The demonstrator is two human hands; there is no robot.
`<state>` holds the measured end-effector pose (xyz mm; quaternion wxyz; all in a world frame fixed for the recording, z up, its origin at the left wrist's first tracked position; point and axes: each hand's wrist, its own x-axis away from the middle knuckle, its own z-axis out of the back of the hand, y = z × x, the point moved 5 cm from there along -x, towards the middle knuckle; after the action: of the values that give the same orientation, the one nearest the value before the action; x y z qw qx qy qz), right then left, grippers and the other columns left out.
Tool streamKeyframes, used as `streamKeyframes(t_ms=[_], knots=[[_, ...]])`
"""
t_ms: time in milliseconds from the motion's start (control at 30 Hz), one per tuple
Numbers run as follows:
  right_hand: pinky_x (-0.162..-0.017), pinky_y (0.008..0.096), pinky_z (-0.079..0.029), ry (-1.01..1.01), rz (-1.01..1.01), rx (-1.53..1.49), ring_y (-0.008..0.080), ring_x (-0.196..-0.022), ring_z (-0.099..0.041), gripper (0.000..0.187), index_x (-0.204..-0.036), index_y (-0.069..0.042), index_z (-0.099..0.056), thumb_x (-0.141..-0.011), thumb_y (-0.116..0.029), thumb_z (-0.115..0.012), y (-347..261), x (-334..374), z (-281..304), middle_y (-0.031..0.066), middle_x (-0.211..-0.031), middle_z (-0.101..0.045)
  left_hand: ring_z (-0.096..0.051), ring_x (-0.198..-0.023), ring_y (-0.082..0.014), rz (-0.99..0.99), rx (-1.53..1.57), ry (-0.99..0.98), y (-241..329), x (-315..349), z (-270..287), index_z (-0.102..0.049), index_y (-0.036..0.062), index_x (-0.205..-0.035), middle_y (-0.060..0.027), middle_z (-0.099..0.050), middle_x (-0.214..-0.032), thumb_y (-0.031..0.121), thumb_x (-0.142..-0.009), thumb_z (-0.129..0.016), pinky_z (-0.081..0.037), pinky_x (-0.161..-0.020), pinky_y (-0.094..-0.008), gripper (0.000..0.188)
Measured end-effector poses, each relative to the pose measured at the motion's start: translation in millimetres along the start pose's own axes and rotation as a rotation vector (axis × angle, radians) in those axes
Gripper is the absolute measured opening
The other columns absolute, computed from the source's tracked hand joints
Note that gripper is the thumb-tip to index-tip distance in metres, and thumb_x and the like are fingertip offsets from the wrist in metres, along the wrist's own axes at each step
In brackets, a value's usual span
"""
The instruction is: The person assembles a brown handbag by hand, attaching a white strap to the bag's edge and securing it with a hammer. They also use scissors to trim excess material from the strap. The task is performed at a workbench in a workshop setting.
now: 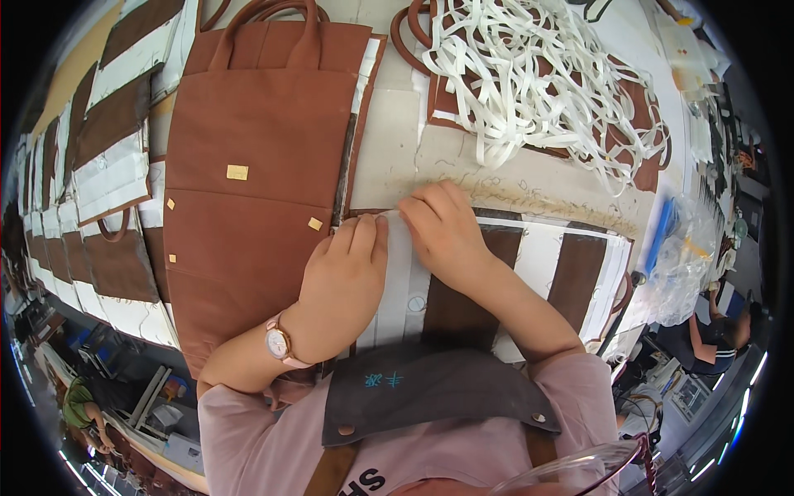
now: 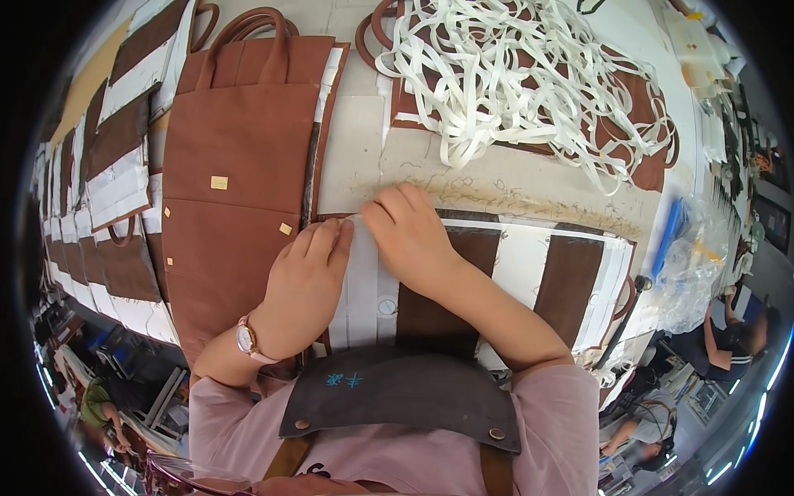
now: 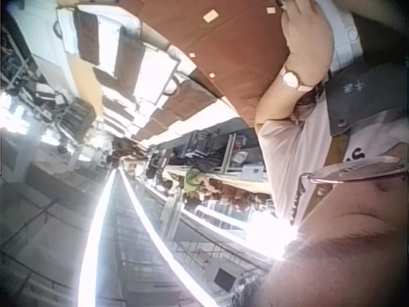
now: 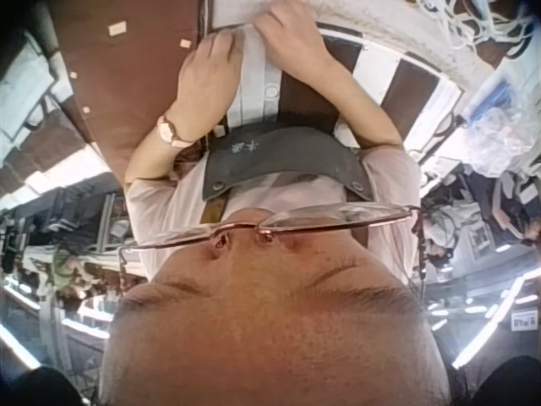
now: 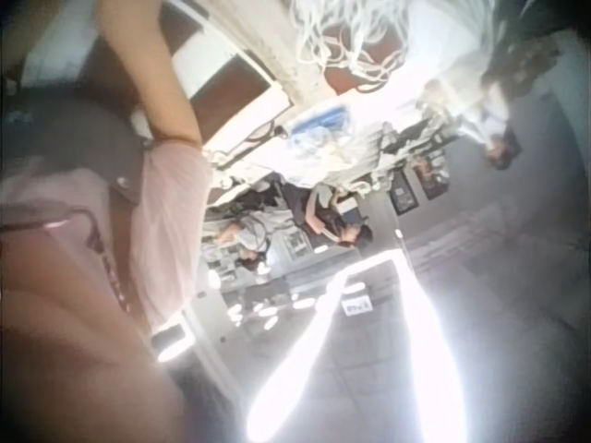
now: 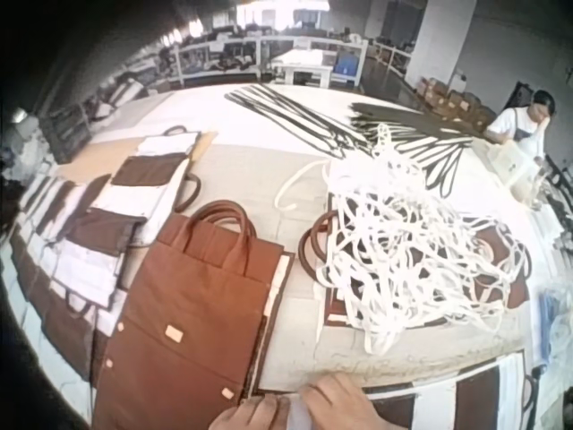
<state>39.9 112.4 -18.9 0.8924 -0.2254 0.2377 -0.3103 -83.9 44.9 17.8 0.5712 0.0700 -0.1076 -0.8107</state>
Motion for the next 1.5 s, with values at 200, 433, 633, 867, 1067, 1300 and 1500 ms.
streamKeyframes(t_ms=[200, 433, 633, 867, 1067, 1300, 1500], knots=[[-0.084, 0.0415, -0.045, 0.015, 0.063, 0.0, 0.0317, -0.094, -0.054, 0.028, -0.098, -0.001, -0.061, -0.071, 0.0, -0.066, -1.8, -2.0, 4.5, 0.0116, -0.095, -0.055, -0.059, -0.108, -0.0277, -0.024, 0.002, -0.01, 2.6, -1.8, 1.3, -0.059, -0.0008, -0.132, -0.0152, -0.059, -0.116, 0.006, -0.077, -0.06, -0.054, -0.078, -0.0318, 0.056], [-0.085, 0.0403, -0.046, -0.07, 0.153, 0.006, 0.0288, -0.093, -0.054, 0.023, -0.095, 0.0, -0.063, -0.072, -0.005, -0.064, -1.8, -0.1, 7.8, 0.0102, -0.094, -0.055, -0.058, -0.104, -0.0234, -0.02, -0.042, -0.027, -0.2, -3.4, -2.3, -0.062, 0.0034, -0.13, -0.0105, -0.059, -0.111, 0.007, -0.076, -0.061, -0.053, -0.07, -0.0275, 0.055], [-0.082, 0.0394, -0.048, -0.067, 0.237, 0.14, 0.0261, -0.091, -0.053, 0.028, -0.099, 0.004, -0.066, -0.073, -0.008, -0.064, -9.7, 5.6, 14.0, 0.009, -0.093, -0.055, -0.058, -0.104, -0.0229, -0.024, -0.037, -0.015, -1.2, -5.0, -0.2, -0.062, 0.0048, -0.13, -0.0093, -0.059, -0.112, 0.007, -0.076, -0.061, -0.054, -0.071, -0.0273, 0.055], [-0.079, 0.0402, -0.049, -0.038, 0.18, 0.103, 0.0279, -0.092, -0.055, 0.034, -0.104, 0.003, -0.068, -0.071, -0.006, -0.066, -8.8, 10.2, 13.2, 0.0099, -0.098, -0.058, -0.059, -0.107, -0.0235, -0.027, -0.005, -0.04, -3.3, -4.7, 3.3, -0.061, 0.0018, -0.13, -0.0103, -0.06, -0.115, 0.006, -0.076, -0.061, -0.055, -0.075, -0.0273, 0.053], [-0.079, 0.0396, -0.048, -0.024, 0.176, 0.092, 0.0274, -0.091, -0.055, 0.033, -0.104, 0.002, -0.068, -0.072, -0.006, -0.066, -9.4, 10.5, 11.8, 0.0094, -0.096, -0.057, -0.061, -0.11, -0.0254, -0.019, -0.021, -0.057, -3.0, -4.0, 2.6, -0.058, -0.0077, -0.125, -0.0127, -0.059, -0.116, 0.004, -0.078, -0.059, -0.056, -0.079, -0.0277, 0.049], [-0.079, 0.0366, -0.046, 0.001, 0.193, 0.107, 0.0242, -0.088, -0.051, 0.024, -0.099, 0.002, -0.069, -0.078, -0.007, -0.065, -10.3, 7.2, 12.0, 0.0063, -0.088, -0.053, -0.06, -0.106, -0.0235, 0.002, -0.025, -0.069, -4.4, -6.6, 0.3, -0.056, -0.0051, -0.129, -0.0112, -0.058, -0.109, 0.004, -0.08, -0.06, -0.056, -0.076, -0.027, 0.051], [-0.08, 0.0362, -0.045, -0.008, 0.152, 0.084, 0.0238, -0.088, -0.05, 0.022, -0.097, 0.001, -0.07, -0.078, -0.008, -0.066, -9.9, 6.7, 9.8, 0.0057, -0.087, -0.052, -0.059, -0.096, -0.0171, -0.067, -0.125, -0.011, -6.0, -12.2, 0.0, -0.06, -0.0017, -0.125, -0.0059, -0.052, -0.094, 0.009, -0.079, -0.063, -0.053, -0.063, -0.0208, 0.047]])
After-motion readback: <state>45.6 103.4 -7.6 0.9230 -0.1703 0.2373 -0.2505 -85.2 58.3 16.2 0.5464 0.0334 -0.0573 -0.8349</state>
